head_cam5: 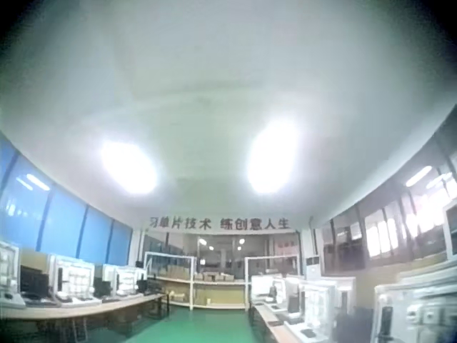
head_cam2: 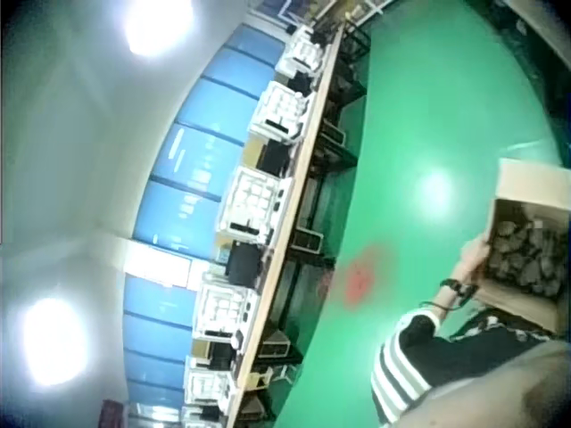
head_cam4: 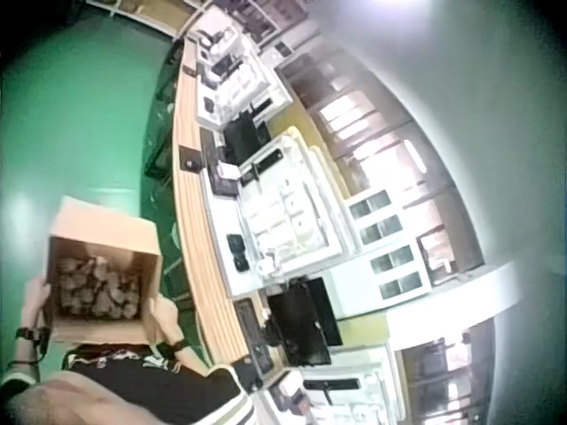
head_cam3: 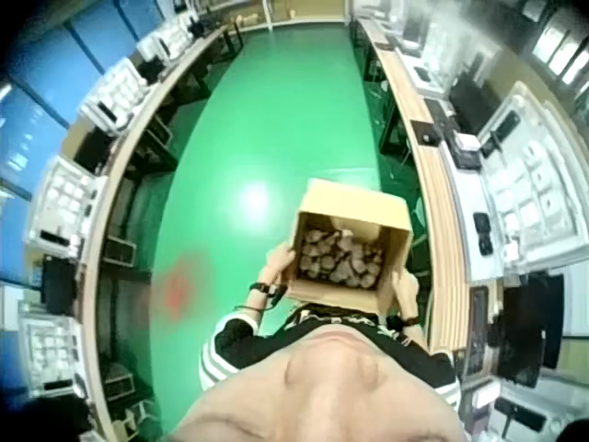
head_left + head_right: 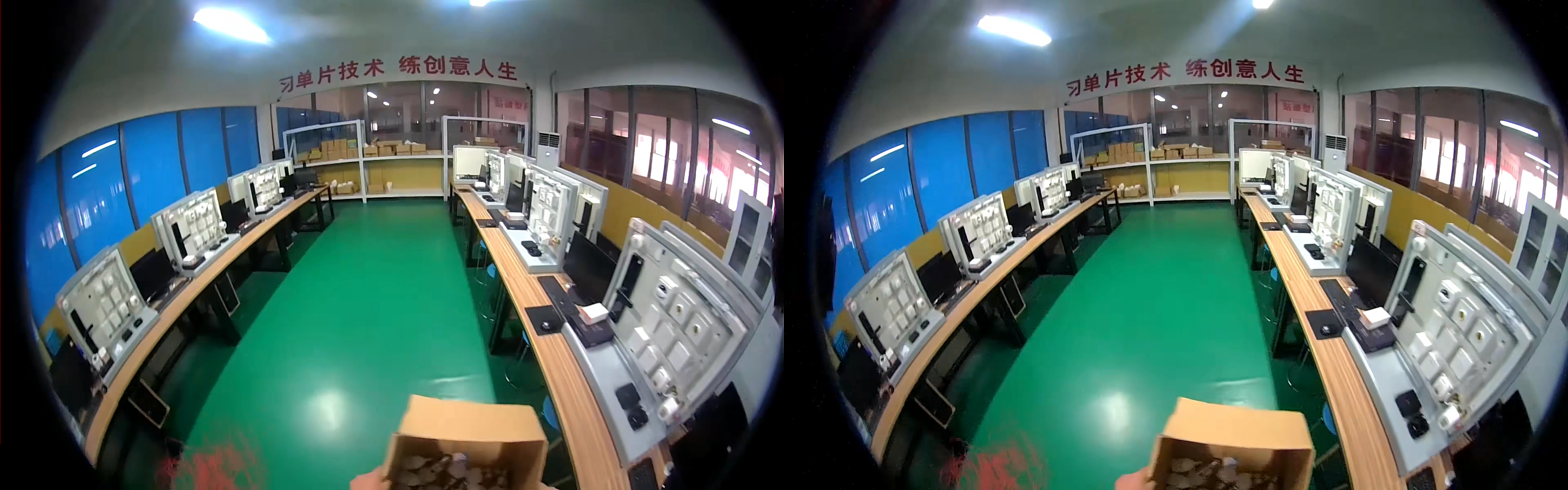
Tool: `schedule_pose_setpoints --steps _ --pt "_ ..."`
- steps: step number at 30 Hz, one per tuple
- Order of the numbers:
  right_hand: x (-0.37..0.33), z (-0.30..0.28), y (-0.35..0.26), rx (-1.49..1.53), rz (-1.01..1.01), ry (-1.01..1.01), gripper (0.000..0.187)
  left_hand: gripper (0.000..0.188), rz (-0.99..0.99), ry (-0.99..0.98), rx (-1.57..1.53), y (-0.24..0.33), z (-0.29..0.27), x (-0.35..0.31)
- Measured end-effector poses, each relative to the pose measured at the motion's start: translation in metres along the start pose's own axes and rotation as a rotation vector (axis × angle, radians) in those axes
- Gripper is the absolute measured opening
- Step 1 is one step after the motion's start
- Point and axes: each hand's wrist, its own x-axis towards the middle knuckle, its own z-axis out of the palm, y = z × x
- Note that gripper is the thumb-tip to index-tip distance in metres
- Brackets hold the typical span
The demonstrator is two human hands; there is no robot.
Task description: The person carries a box of light bulbs, selects individual bulbs, and screws them into sockets on vertical testing panels by hand one at a time.
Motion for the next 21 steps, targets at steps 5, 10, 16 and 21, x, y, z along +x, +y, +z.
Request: schedule_pose_setpoints --steps 5,10,16,21 --pt "0.162 0.040 -0.018 -0.047 0.212 0.132 0.024 0.033 0.140 -0.016 0.055 0.047 -0.005 0.232" --pt "0.413 0.058 -0.067 -0.061 0.167 0.220 0.022 0.040 0.058 -0.060 -0.049 0.085 -0.068 0.437" --pt "0.735 0.060 -0.201 0.033 -0.303 0.108 0.020 0.041 -0.182 -0.025 -0.063 0.041 -0.167 0.607" --pt "0.959 0.116 -0.322 0.026 -0.525 0.018 0.018 0.039 -0.413 0.267 -0.132 -0.008 -0.186 0.757"
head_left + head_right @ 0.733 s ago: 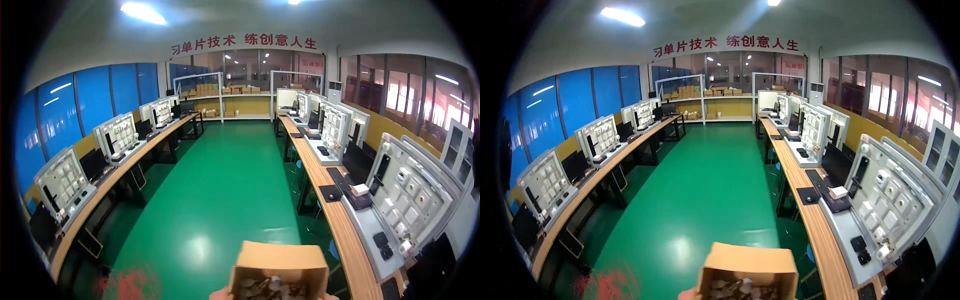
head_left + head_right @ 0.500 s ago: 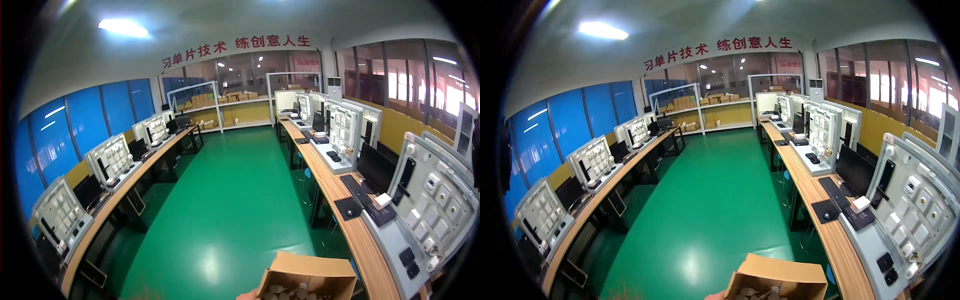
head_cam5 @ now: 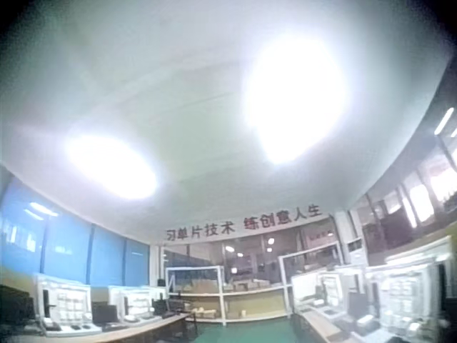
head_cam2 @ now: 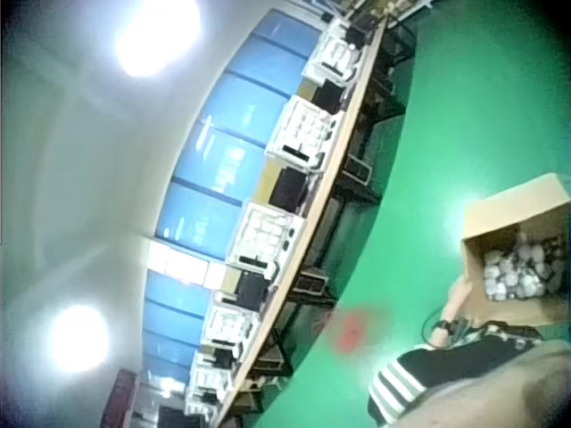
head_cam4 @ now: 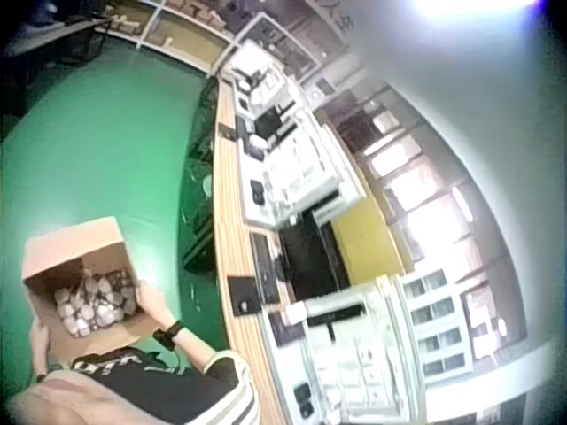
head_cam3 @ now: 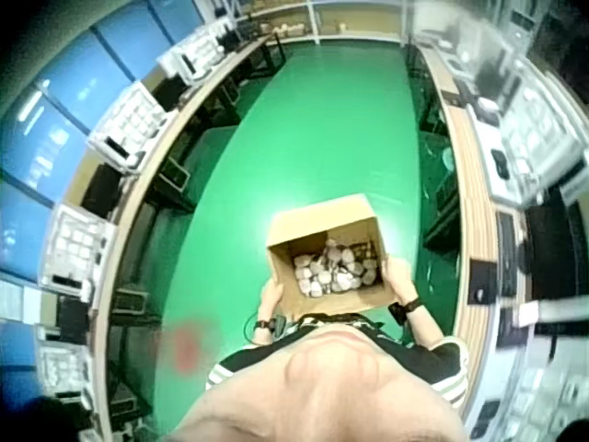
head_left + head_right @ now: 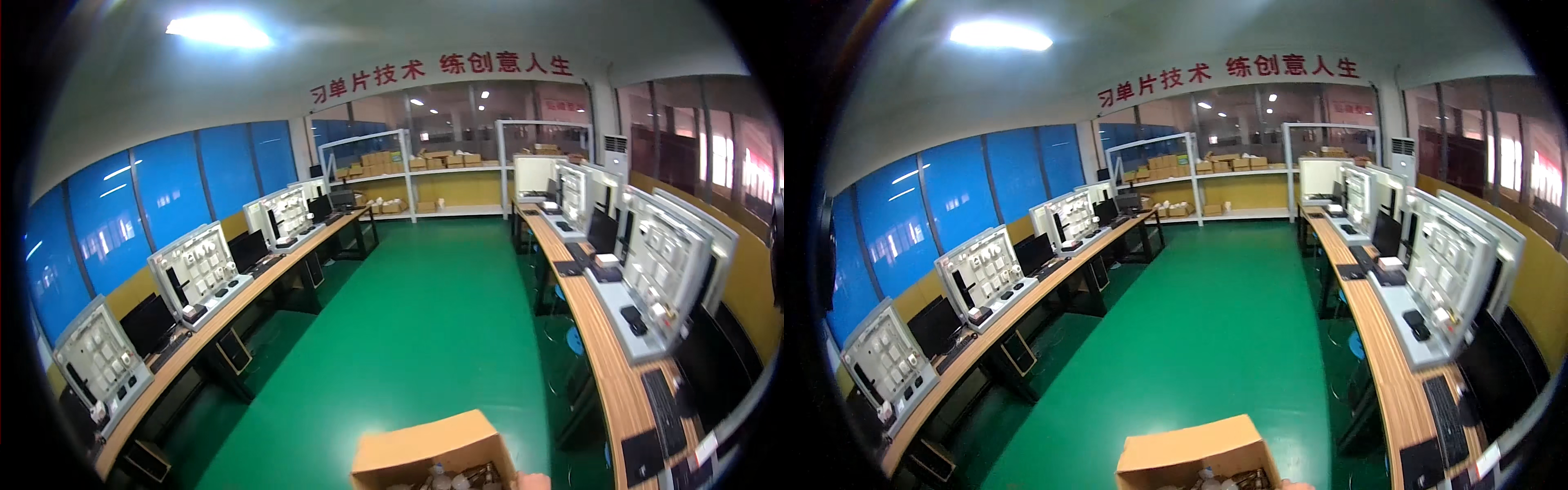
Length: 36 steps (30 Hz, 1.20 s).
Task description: The person carries a box of light bulbs, selects individual bulbs, and screws them into sockets on vertical testing panels by hand one at a time.
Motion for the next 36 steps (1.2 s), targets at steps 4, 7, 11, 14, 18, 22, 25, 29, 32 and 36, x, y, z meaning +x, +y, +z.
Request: schedule_pose_setpoints --steps 4,7,11,14,18,22,25,29,32,36 --pt "0.193 0.044 0.022 0.047 -0.037 -0.089 0.019 0.036 -0.060 0.087 0.009 0.048 0.014 0.168" --pt "0.325 0.032 0.034 0.042 0.050 -0.057 0.023 0.035 0.037 0.120 0.014 0.134 -0.010 0.318" --pt "0.433 0.019 0.100 -0.069 0.231 -0.036 0.028 0.033 0.291 0.070 0.012 0.286 -0.005 0.534" --pt "0.504 0.006 0.148 -0.063 0.432 0.048 0.022 0.031 0.405 -0.272 0.206 0.449 -0.028 0.632" --pt "0.641 0.018 0.210 -0.148 0.668 0.170 0.022 0.030 0.534 -0.293 0.121 0.580 0.037 0.791" --pt "0.844 0.023 0.261 -0.237 0.648 0.205 0.019 0.028 0.560 -0.192 0.110 0.656 0.084 0.967" --pt "0.999 0.051 0.319 -0.286 0.457 0.217 0.016 0.028 0.485 -0.266 0.080 0.660 0.091 1.101" --pt "1.234 0.079 0.344 -0.174 0.201 0.027 0.016 0.033 0.312 -0.318 0.066 0.689 0.025 1.236" --pt "1.412 0.108 0.320 -0.149 0.054 -0.048 0.020 0.037 0.201 -0.057 0.024 0.696 0.013 1.325" --pt "1.620 0.163 0.306 -0.092 -0.101 -0.088 0.017 0.041 -0.130 0.129 0.126 0.720 0.035 1.479"
